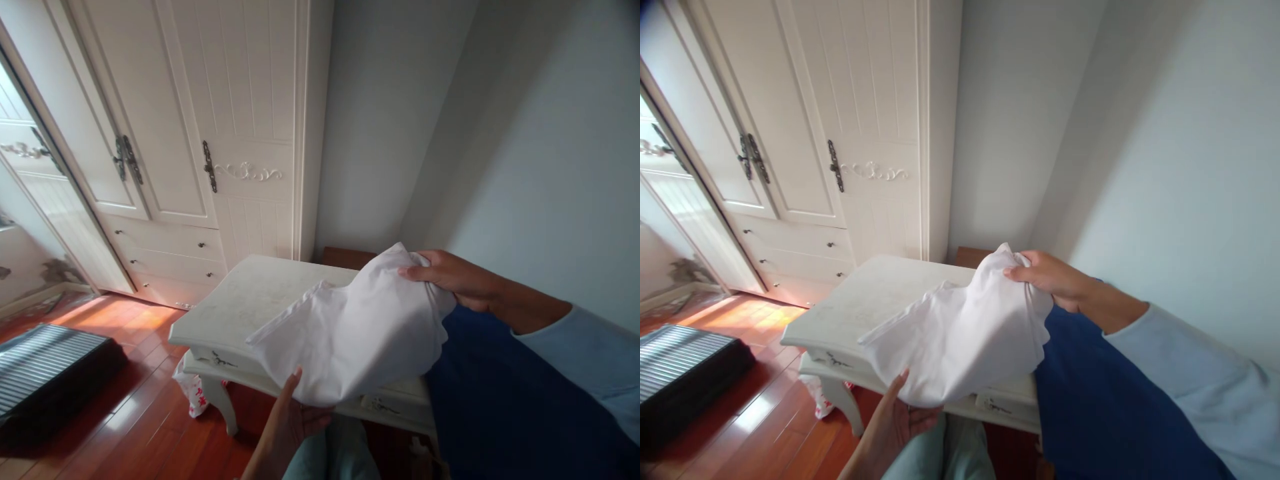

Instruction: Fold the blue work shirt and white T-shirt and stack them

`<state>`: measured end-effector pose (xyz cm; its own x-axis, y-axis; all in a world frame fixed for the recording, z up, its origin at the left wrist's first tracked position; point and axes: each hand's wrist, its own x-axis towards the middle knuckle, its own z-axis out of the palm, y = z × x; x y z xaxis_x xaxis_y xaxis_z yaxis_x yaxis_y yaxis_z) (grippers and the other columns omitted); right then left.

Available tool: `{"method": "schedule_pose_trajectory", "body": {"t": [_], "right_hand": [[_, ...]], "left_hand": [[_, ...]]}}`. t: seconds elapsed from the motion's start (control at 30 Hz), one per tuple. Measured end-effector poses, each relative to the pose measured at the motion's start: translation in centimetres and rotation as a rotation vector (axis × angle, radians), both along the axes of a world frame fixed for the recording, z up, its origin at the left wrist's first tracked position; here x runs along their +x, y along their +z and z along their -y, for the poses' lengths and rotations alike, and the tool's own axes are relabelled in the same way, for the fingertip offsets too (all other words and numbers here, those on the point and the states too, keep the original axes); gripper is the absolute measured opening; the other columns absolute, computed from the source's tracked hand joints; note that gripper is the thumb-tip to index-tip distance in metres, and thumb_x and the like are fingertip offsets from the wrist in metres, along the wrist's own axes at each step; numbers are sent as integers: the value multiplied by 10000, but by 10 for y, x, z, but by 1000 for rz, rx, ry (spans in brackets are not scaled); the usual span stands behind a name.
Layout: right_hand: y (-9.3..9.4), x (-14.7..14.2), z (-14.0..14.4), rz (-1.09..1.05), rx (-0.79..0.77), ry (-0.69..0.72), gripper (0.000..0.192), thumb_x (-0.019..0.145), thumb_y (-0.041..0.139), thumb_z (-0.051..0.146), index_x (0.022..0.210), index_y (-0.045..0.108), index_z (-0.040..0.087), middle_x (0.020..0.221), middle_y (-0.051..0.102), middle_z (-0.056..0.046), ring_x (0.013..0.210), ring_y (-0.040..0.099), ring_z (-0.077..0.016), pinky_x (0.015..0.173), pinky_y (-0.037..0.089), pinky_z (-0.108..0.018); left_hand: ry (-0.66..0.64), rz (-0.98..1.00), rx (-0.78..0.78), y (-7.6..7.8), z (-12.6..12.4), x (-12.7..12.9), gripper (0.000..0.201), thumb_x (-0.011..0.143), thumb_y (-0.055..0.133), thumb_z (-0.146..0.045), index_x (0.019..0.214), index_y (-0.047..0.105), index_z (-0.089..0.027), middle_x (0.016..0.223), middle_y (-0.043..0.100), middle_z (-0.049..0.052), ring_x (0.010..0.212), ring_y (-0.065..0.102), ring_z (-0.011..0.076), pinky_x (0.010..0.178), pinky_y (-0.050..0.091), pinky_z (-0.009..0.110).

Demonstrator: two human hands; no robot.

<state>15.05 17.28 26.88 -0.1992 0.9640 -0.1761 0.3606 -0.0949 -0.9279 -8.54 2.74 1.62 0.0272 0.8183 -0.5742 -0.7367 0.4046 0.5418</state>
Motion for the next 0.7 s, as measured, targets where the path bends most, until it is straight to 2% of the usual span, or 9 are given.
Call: {"method": "schedule_pose_trajectory", "body": {"t": [0.07, 0.13, 0.27, 0.33, 0.43, 0.53, 0.6, 0.7], "right_hand": [[17, 9, 8, 33, 8, 31, 380, 771, 822, 188, 1129, 709, 125, 980, 789, -106, 802, 739, -212, 607, 578, -226], [32, 22, 17, 52, 11, 60, 452, 788, 822, 242, 1205, 695, 124, 1038, 786, -127, 843, 747, -228, 620, 586, -234], [54, 59, 39, 37, 25, 73, 582, 762, 859, 376, 1279, 685, 172, 1117, 779, -132, 891, 761, -249, 650, 613, -245], [62, 80, 53, 34, 32, 6, 630, 680, 907, 430, 1236, 711, 208, 1109, 783, -121, 868, 767, -260, 633, 625, -252], [69, 111, 74, 27, 18, -215, 698, 505, 974, 447, 1136, 741, 262, 1104, 787, -113, 906, 768, -313, 605, 644, -275], [71, 139, 92, 9, -18, -421, 725, 404, 988, 417, 1077, 742, 309, 1104, 787, -114, 973, 757, -364, 606, 660, -307], [72, 156, 101, -1, -36, -506, 697, 408, 976, 403, 1059, 739, 328, 1119, 783, -120, 973, 754, -377, 610, 666, -335], [77, 175, 107, -42, -34, -620, 613, 449, 943, 348, 1029, 745, 322, 1146, 770, -157, 954, 754, -387, 620, 662, -368]], "left_hand": [[27, 1, 4, 1, -2, 11, 590, 989, 591, -466, 1438, 491, -97, 1051, 773, 147, 771, 753, 269, 650, 634, 389], [30, 7, -17, 2, -3, 24, 599, 956, 647, -436, 1421, 500, -89, 1028, 770, 140, 732, 737, 259, 603, 631, 394], [8, 32, -35, 0, -7, 47, 492, 901, 720, -328, 1290, 569, -68, 881, 753, 108, 645, 694, 213, 554, 593, 324], [4, -22, -34, -2, -9, 56, 426, 878, 745, -333, 1206, 605, -100, 797, 732, 71, 587, 657, 191, 521, 565, 298], [26, -111, -19, 2, -14, 65, 327, 847, 775, -323, 1087, 645, -142, 727, 708, 31, 538, 615, 165, 483, 513, 256], [48, -66, -15, 24, -22, 76, 257, 830, 780, -231, 1030, 664, -119, 765, 726, 39, 568, 623, 147, 502, 494, 227], [56, -15, -10, 47, -30, 88, 226, 851, 736, -182, 1042, 665, -84, 799, 735, 61, 592, 630, 148, 515, 500, 232], [39, 28, -9, 85, -53, 108, 124, 896, 629, -143, 982, 660, -58, 743, 702, 66, 566, 605, 149, 488, 482, 243]]}}
